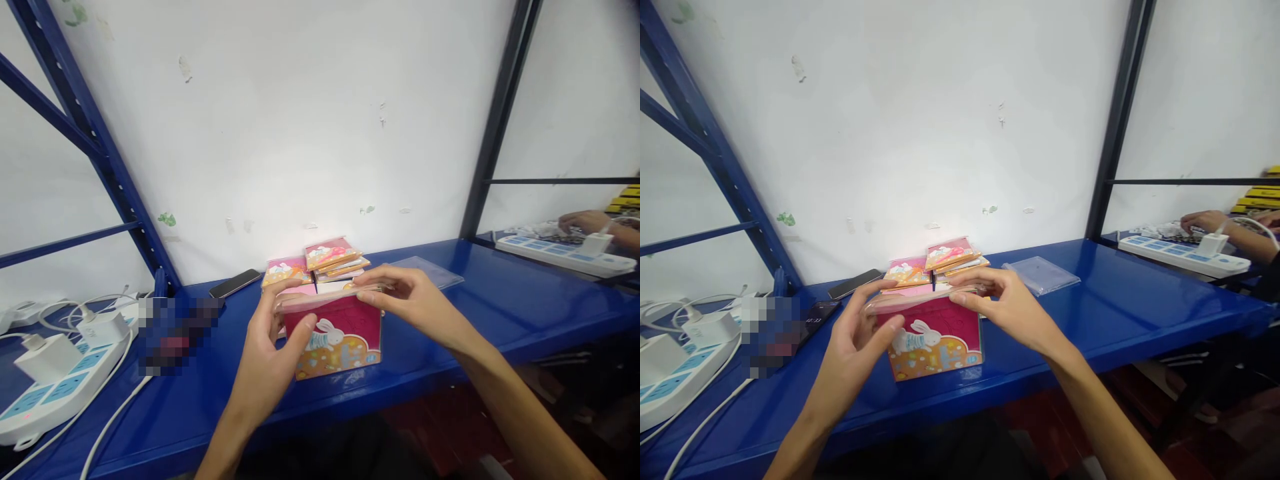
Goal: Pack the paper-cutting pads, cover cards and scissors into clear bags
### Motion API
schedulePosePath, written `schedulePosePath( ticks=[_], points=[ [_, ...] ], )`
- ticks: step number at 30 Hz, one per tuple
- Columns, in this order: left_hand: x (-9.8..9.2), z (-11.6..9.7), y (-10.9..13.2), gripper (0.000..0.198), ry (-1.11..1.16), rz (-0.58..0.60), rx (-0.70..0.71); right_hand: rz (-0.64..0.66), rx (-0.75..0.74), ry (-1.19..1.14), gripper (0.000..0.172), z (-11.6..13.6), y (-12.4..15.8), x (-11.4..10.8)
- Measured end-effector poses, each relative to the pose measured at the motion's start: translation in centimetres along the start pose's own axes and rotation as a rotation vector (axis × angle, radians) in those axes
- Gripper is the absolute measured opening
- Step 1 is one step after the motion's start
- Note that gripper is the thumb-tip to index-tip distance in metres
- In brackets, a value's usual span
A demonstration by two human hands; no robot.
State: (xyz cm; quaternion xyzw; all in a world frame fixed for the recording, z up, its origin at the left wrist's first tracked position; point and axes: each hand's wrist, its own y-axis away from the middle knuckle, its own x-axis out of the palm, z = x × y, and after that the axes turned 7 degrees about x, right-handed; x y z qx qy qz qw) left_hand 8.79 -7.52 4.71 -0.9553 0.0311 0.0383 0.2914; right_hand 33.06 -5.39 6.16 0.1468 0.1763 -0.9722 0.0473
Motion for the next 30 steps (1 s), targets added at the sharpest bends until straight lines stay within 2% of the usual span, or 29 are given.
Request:
schedulePosePath(
  ticks=[2, 5, 10, 15, 16, 18, 20, 22, 26, 30],
  points=[
    [-0.4, -0.1, -0.2, 0.035, -0.084, 0.038, 0.006, 0.002, -0.031, 0.068, 0.030, -0.2, -0.1, -0.5],
    [-0.6, -0.1, -0.5, 0.024, -0.081, 0.011, -0.016, -0.002, -0.088, 0.110, 0.023, -0.5, -0.1, -1.0],
    [-0.7, 0.2, -0.7, 0.036, 0.019, 0.064, -0.147, 0.030, -0.050, 0.118, 0.023, -1.3, -0.3, -1.4],
    [-1.1, 1.5, -1.0, 0.049, -0.138, 0.195, -0.275, 0.248, -0.016, 0.194, 0.026, -3.6, -1.7, -2.8],
    [-1.1, 1.8, -1.0, 0.051, -0.174, 0.217, -0.292, 0.240, -0.019, 0.211, 0.028, -4.5, -2.2, -3.3],
    [-1.0, 2.2, -1.0, 0.052, -0.228, 0.253, -0.310, 0.137, -0.038, 0.312, 0.033, -6.5, -3.0, -4.4],
    [-0.8, 2.6, -0.8, 0.051, -0.275, 0.268, -0.299, -0.021, -0.056, 0.541, 0.035, -8.8, -3.7, -5.2],
    [-0.6, 3.1, -0.6, 0.048, -0.338, 0.248, -0.263, -0.095, -0.077, 0.729, 0.036, -10.8, -4.3, -5.6],
    [-0.2, 4.2, -0.1, 0.042, -0.385, 0.201, -0.229, -0.050, -0.100, 0.816, 0.039, -13.5, -4.6, -5.3],
    [0.0, 4.6, 0.2, 0.038, -0.401, 0.199, -0.215, 0.000, -0.088, 0.869, 0.037, -14.2, -4.7, -5.6]
  ],
)
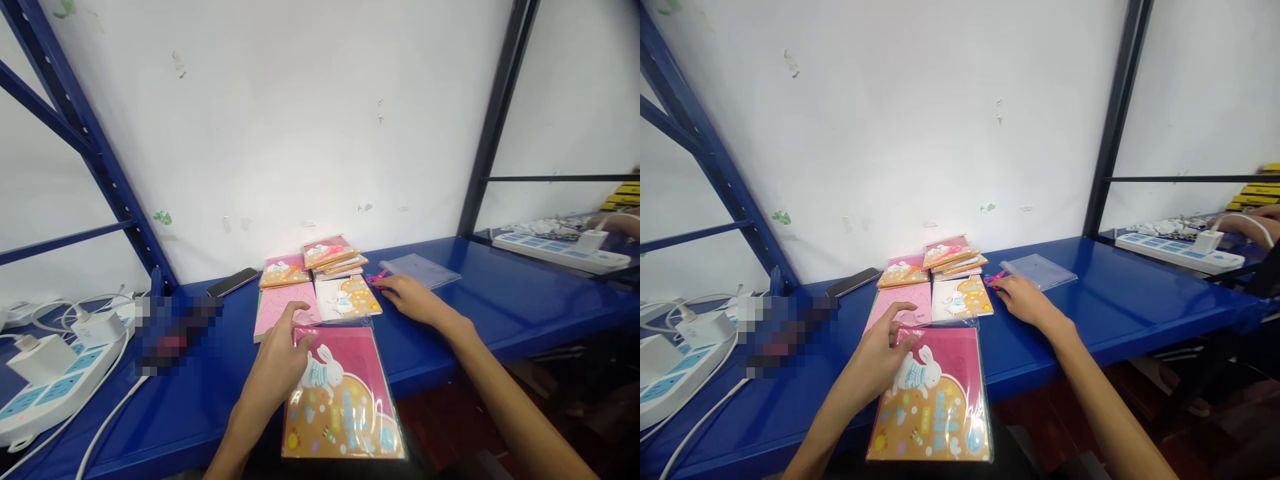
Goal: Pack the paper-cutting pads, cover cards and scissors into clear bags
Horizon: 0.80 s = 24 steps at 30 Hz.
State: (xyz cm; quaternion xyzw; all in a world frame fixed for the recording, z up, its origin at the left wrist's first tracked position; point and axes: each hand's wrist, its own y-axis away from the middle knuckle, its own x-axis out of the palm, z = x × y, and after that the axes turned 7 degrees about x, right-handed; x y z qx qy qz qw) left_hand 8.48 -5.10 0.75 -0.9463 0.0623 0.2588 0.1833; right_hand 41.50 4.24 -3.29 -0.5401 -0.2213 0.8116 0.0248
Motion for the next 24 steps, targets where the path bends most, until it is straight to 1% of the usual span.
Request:
schedulePosePath(
  ticks=[3, 7, 9, 11, 13, 15, 17, 21, 24],
  points=[
    [0.0, 0.0, 0.0, 0.034, -0.060, 0.025, -0.003, 0.003, 0.025, 0.039, 0.036, -0.4, 0.0, -0.3],
    [-0.2, 0.0, -0.1, 0.023, -0.078, 0.098, -0.005, -0.006, 0.081, 0.081, 0.039, -0.5, 0.1, -0.4],
    [-0.3, -0.2, -0.2, 0.016, -0.081, 0.113, 0.012, -0.004, 0.095, 0.085, 0.034, -0.3, 0.2, -0.4],
    [-0.2, -0.2, -0.3, 0.011, -0.104, 0.097, 0.052, -0.013, 0.109, 0.080, 0.028, -0.2, 0.4, -0.5],
    [-0.1, -0.1, -0.4, 0.014, -0.106, 0.068, 0.092, -0.032, 0.128, 0.069, 0.023, 0.1, 0.5, -0.6],
    [0.1, 0.1, -0.4, 0.020, -0.087, 0.039, 0.107, -0.063, 0.148, 0.048, 0.021, 0.3, 0.6, -0.8],
    [0.2, 0.5, -0.4, 0.025, -0.068, 0.020, 0.102, -0.112, 0.166, 0.013, 0.023, 0.7, 0.6, -1.0],
    [0.4, 1.0, -0.5, 0.028, -0.057, -0.025, 0.079, -0.239, 0.202, -0.089, 0.027, 1.6, 0.2, -1.7],
    [0.5, 1.3, -0.5, 0.029, -0.058, -0.024, 0.090, -0.317, 0.218, -0.180, 0.032, 2.6, 0.0, -2.3]
  ],
)
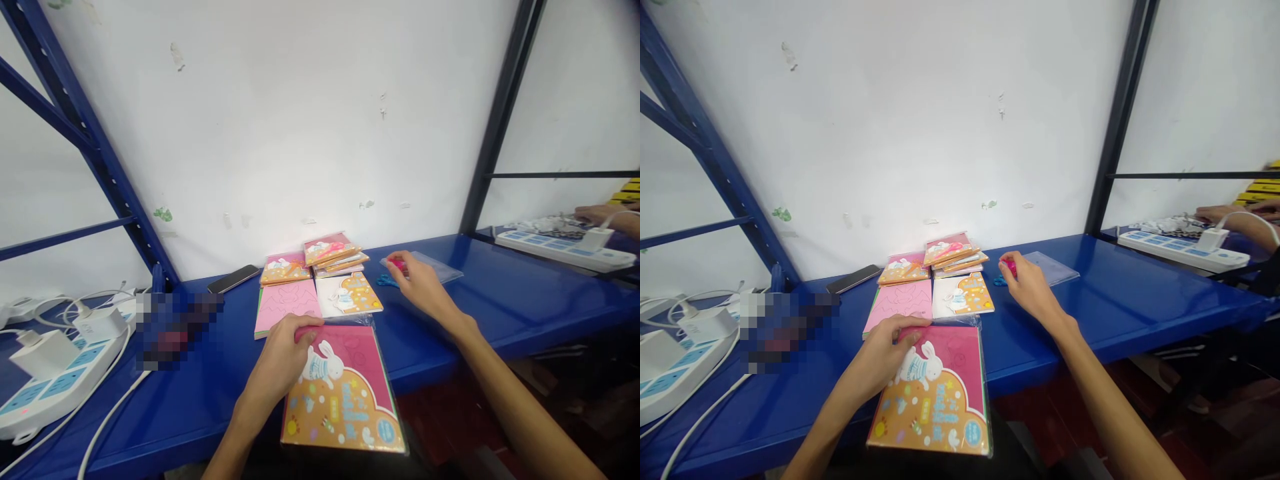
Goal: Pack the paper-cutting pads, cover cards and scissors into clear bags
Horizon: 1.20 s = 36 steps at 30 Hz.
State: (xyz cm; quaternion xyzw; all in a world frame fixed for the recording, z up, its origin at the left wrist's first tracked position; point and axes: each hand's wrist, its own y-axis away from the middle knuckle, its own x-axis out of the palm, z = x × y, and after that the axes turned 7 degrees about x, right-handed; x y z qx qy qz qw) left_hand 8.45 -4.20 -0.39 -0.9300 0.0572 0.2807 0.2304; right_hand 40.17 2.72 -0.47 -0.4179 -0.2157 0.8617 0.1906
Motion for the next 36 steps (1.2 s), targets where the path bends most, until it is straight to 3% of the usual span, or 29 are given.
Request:
schedulePosePath(
  ticks=[6, 10, 14, 17, 24, 36],
  points=[
    [0.1, 0.0, -0.1, 0.028, 0.011, -0.014, 0.015, -0.014, 0.024, -0.294, 0.043, 3.6, 0.8, -1.2],
    [0.2, 0.0, -0.3, 0.027, 0.011, 0.006, 0.015, 0.196, 0.076, -0.676, 0.047, 6.4, 1.9, -1.6],
    [0.3, 0.8, -0.6, 0.029, 0.022, 0.046, -0.011, 0.427, 0.179, -0.768, 0.043, 8.1, 2.9, -0.3],
    [0.2, 1.4, -0.8, 0.031, 0.059, 0.104, -0.040, 0.514, 0.302, -0.782, 0.038, 8.6, 3.3, 1.2],
    [-0.1, 0.8, -1.0, 0.030, 0.075, 0.164, -0.047, 0.482, 0.377, -0.779, 0.027, 8.3, 3.1, 3.2],
    [-0.5, 0.1, -0.5, 0.037, 0.225, 0.201, -0.125, 0.420, 0.377, -0.780, 0.029, 7.8, 2.9, 3.5]
  ],
)
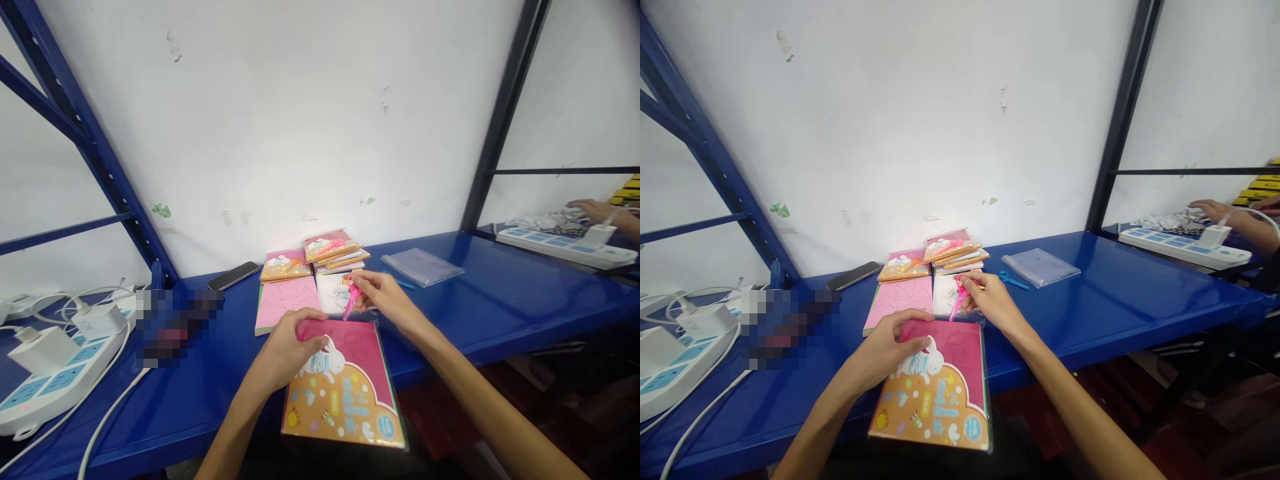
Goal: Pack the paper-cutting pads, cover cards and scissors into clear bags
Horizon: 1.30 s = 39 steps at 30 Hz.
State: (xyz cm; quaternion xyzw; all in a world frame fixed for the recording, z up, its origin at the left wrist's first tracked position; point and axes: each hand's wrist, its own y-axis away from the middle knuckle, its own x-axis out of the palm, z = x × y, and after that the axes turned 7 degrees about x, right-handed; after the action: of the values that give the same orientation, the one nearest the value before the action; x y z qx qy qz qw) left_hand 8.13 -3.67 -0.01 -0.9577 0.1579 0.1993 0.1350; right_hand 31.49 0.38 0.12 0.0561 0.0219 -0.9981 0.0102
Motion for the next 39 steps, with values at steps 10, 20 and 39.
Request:
schedulePosePath(
  ticks=[10, 20, 39],
  points=[
    [0.1, -0.6, 0.0, 0.031, 0.027, -0.004, 0.020, -0.023, -0.087, 0.110, 0.038, 0.2, 0.3, 0.2],
    [0.0, -0.2, -0.1, 0.034, 0.012, 0.000, 0.043, 0.041, -0.172, 0.247, 0.028, -0.6, 0.2, 0.1],
    [0.1, 0.0, 0.0, 0.044, 0.021, -0.038, 0.011, 0.117, -0.259, 0.484, 0.020, 1.4, 2.5, 1.3]
  ],
)
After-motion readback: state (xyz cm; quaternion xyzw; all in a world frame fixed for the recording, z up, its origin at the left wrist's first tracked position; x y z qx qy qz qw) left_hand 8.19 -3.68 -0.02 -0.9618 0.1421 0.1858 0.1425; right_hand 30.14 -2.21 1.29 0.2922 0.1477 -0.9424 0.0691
